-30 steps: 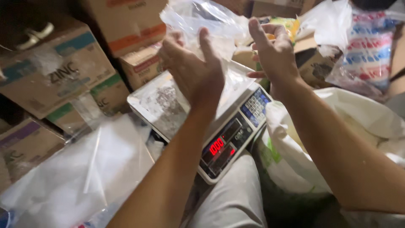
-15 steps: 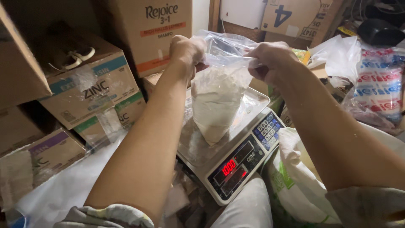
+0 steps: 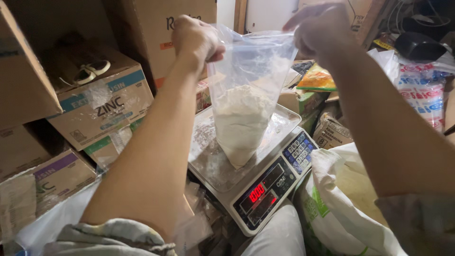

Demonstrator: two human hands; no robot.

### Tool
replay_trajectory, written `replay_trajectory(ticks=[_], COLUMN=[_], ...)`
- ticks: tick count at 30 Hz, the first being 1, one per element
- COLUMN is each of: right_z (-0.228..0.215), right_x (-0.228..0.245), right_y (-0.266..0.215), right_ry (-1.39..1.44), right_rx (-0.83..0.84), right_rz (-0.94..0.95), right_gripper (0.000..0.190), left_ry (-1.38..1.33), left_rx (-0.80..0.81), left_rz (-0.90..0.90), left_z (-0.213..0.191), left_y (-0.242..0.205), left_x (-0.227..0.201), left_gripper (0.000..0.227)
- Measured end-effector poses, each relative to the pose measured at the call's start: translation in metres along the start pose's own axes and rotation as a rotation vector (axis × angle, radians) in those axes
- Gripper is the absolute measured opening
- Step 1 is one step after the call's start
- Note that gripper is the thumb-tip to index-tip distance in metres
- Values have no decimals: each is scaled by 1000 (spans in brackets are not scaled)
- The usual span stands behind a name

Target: The person scoops flour from a large sack into small plastic bags, weighs each bag on a digital scale, adjusts the amount by hand, and ties the bags closed. The process is repeated multiple times.

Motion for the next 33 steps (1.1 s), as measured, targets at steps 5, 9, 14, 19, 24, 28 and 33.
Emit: replay_trajectory(ticks=[5, 9, 14, 19, 24, 28, 33], right_z=[-30, -41, 25, 49, 76, 78, 76], right_x=[9, -56, -85, -82, -100, -119, -81], right_y=[1, -12, -51, -48, -29, -13, -12], right_ry=[-96, 607, 394, 190, 285, 392, 452], right_rx=[-34, -139, 191, 297, 308, 91, 100], right_rz=[-459, -93, 156, 210, 177, 172, -82], right_gripper=[40, 86, 106, 85, 60, 40, 29], left_ry=[-559, -638, -414, -280, -233, -274, -272], left_rx=[-70, -270, 43, 210, 214, 194, 111], left_rz=[307, 493, 450, 599, 504, 498, 547], left_z=[-21, -41, 13, 49, 72, 79, 63], left_y=[8, 2, 4, -3, 0, 2, 8], left_x=[10, 55, 96, 77, 71, 66, 44], left_gripper=[34, 82, 125, 112, 48, 39, 45])
Point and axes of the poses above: each hand's wrist, its own y-axis towards the middle knuckle, its own z-axis out of the palm, x = y × z, the point moved 10 cm from there along y, towards the middle knuckle, and after that the axes turned 4 degrees about y, right-handed, at the moved point
